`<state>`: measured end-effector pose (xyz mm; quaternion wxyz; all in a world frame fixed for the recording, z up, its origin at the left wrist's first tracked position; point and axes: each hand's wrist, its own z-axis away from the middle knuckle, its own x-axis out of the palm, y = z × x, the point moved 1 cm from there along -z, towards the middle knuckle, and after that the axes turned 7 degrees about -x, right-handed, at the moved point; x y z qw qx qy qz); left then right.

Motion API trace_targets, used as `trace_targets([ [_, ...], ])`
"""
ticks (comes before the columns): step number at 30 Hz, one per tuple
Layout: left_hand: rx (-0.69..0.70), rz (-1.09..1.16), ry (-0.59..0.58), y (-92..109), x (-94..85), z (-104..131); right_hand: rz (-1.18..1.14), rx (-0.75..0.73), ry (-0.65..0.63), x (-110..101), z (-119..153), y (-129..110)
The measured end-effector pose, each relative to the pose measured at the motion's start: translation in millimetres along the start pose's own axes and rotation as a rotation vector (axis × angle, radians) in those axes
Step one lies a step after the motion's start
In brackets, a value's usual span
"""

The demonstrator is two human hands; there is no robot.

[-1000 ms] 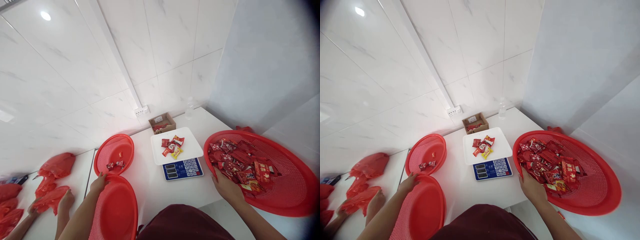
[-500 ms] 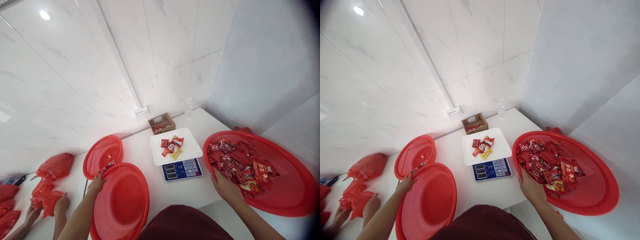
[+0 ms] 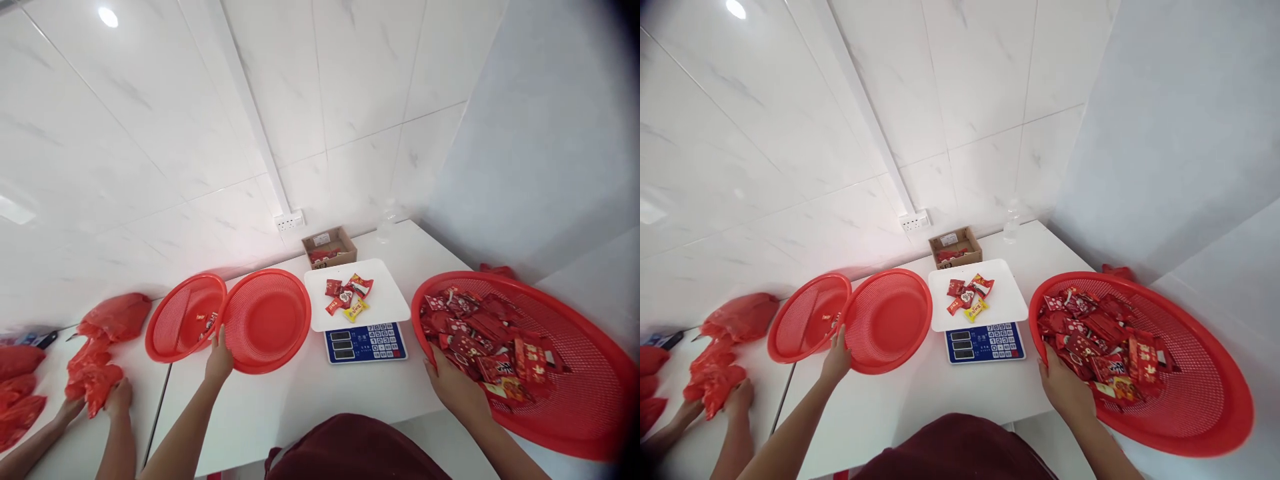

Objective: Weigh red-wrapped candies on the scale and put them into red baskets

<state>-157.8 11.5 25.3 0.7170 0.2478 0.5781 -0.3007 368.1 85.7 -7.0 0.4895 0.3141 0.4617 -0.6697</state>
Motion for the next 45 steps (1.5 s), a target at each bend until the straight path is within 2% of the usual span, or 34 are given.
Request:
trace_targets([
  [3, -0.024, 0.065, -0.038, 12, 3.3, 27, -0.014, 0.012, -0.015, 2, -1, 2],
  [5, -0.007, 0.066, -0.081, 13, 5.9, 42, -0.031, 0.012, 0.004, 5, -1, 5],
  [7, 0.005, 0.047, -0.153, 9, 8.4, 52, -0.037, -0.04, 0.1, 8, -2, 6],
  [9, 0.022, 0.019, -0.234, 3, 9.4, 61, -0.022, -0.136, 0.259, 7, -4, 3],
  [11, 0.032, -0.013, -0.319, 1, 7.3, 69, 0.006, -0.244, 0.394, 4, -9, -9],
  [13, 0.027, -0.044, -0.397, 4, 2.1, 78, 0.036, -0.328, 0.439, -1, -18, -30],
  [15, 0.034, -0.04, -0.419, 14, -4.9, 89, 0.072, -0.406, 0.41, -5, -32, -59],
  [20, 0.137, 0.139, -0.309, 61, -13.6, 115, 0.163, -0.554, 0.25, -5, -75, -136],
  [24, 0.304, 0.21, -0.252, 98, -3.4, 129, 0.212, -0.559, 0.127, 5, -108, -169],
  [26, 0.394, 0.203, -0.282, 112, 4.5, 135, 0.228, -0.554, 0.087, 10, -120, -172],
  [28, 0.466, 0.206, -0.35, 123, 12.0, 139, 0.246, -0.581, 0.111, 14, -127, -170],
  [33, 0.482, 0.232, -0.458, 135, 23.3, 141, 0.274, -0.728, 0.362, 16, -133, -156],
  [37, 0.46, 0.282, -0.494, 133, 27.8, 138, 0.251, -0.738, 0.45, 14, -142, -148],
  [42, 0.441, 0.323, -0.522, 130, 34.9, 138, 0.066, -0.773, 0.455, 10, -161, -130],
  [45, 0.44, 0.339, -0.515, 129, 37.6, 138, -0.189, -0.696, 0.518, 2, -170, -121],
])
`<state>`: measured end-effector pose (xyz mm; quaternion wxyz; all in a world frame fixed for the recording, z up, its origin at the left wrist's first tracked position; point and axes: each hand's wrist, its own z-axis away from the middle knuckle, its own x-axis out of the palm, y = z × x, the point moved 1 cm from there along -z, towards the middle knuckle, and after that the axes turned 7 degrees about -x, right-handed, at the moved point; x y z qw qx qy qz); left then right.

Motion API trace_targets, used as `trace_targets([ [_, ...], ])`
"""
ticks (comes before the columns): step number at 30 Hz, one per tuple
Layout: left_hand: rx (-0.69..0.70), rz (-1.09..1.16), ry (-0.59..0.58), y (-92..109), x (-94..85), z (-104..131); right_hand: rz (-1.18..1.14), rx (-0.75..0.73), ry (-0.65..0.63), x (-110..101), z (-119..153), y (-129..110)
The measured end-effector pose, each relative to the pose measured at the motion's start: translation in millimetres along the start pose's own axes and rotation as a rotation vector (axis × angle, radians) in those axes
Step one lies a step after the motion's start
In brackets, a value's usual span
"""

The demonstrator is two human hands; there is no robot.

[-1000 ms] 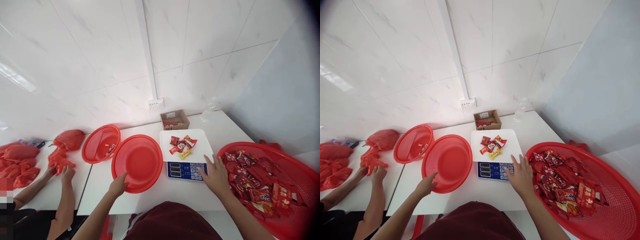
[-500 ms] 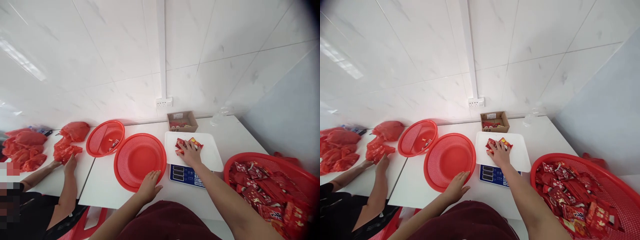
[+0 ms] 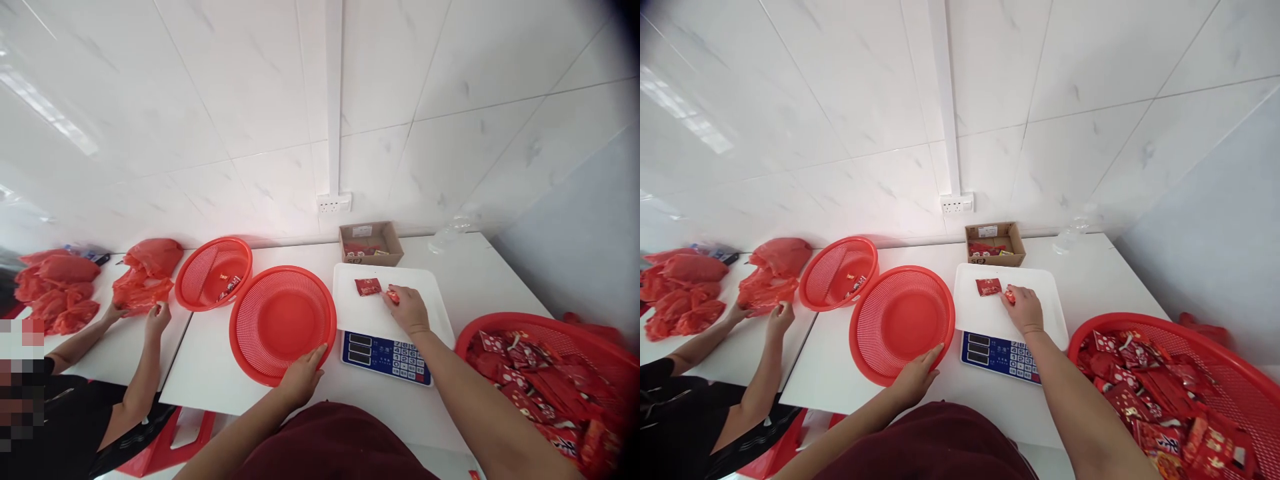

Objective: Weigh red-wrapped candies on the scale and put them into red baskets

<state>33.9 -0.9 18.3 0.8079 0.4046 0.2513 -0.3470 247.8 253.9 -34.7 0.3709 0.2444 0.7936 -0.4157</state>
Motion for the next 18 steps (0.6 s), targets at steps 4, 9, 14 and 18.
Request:
trace_targets([
  [4, 0.002, -0.004, -0.001, -2, -0.1, 0, -0.305, 0.455, 0.349, -14, -14, -9],
  [9, 0.028, -0.006, 0.018, -4, 0.9, -1, -1.0, 0.823, 0.414, -15, -35, -79],
  [14, 0.032, -0.013, 0.012, -4, 0.3, -2, -1.222, 0.511, -0.053, 0, -39, -155],
  [18, 0.012, -0.019, -0.003, -4, -1.2, -1, -0.672, 0.062, -0.23, 16, -34, -147],
])
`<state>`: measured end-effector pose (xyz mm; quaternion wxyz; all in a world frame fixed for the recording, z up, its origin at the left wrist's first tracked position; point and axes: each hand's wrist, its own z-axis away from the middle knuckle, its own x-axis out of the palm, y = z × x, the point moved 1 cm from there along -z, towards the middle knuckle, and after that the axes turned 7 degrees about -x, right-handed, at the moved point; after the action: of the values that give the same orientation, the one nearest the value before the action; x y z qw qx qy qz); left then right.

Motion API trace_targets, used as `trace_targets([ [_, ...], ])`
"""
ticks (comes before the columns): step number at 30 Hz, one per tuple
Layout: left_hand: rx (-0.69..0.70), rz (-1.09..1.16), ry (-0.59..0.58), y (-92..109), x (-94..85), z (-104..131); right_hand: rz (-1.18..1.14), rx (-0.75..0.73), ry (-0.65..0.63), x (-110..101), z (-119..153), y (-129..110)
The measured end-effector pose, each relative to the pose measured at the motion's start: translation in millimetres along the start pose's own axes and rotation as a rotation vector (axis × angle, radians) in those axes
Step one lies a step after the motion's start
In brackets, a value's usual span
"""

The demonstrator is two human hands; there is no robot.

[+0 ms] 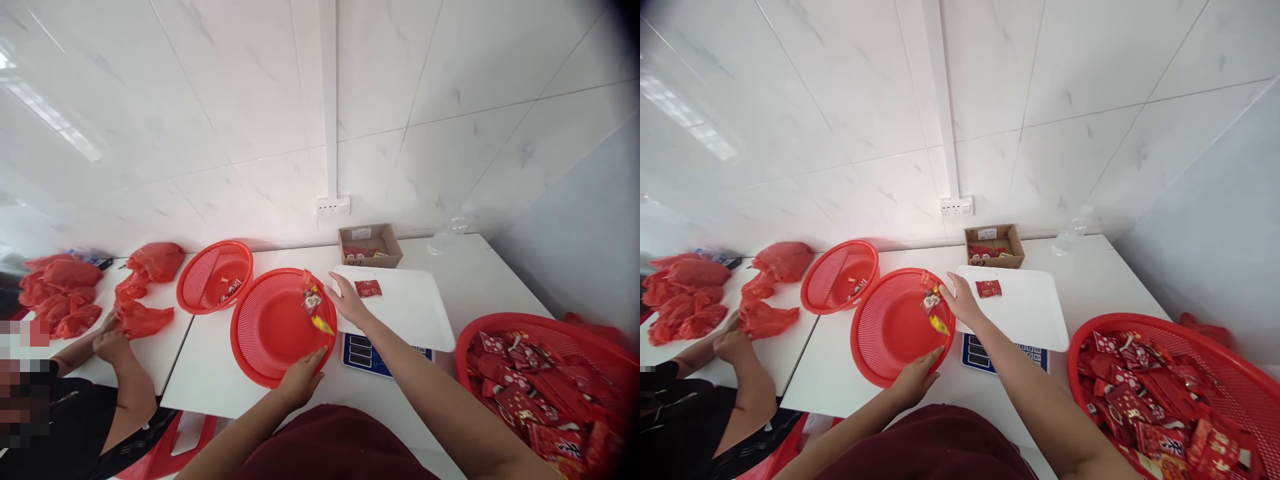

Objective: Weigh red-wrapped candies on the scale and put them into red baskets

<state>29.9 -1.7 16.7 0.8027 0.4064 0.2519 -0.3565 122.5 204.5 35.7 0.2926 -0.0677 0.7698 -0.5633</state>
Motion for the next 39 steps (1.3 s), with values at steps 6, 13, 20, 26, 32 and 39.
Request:
trace_targets([
  [6, 0.0, 0.031, 0.003, -3, 0.9, 0, 0.825, 0.109, -0.138, -49, 19, 78],
  [13, 0.018, 0.049, -0.002, -3, 0.5, 1, 0.744, 0.054, 0.003, -66, 49, 94],
  [20, 0.001, 0.061, -0.001, -4, 1.4, 1, 0.294, 0.159, 0.218, -40, 42, 68],
  [26, 0.027, 0.053, 0.021, -3, -1.7, -3, 0.025, -0.061, -0.04, -13, 67, 0],
  [32, 0.012, -0.019, 0.061, -5, -10.9, 0, 0.261, 0.067, 0.242, -105, 118, 37],
  [39, -0.082, -0.252, -0.048, -33, -36.4, 18, 0.602, 0.562, 0.276, -208, 252, 131],
])
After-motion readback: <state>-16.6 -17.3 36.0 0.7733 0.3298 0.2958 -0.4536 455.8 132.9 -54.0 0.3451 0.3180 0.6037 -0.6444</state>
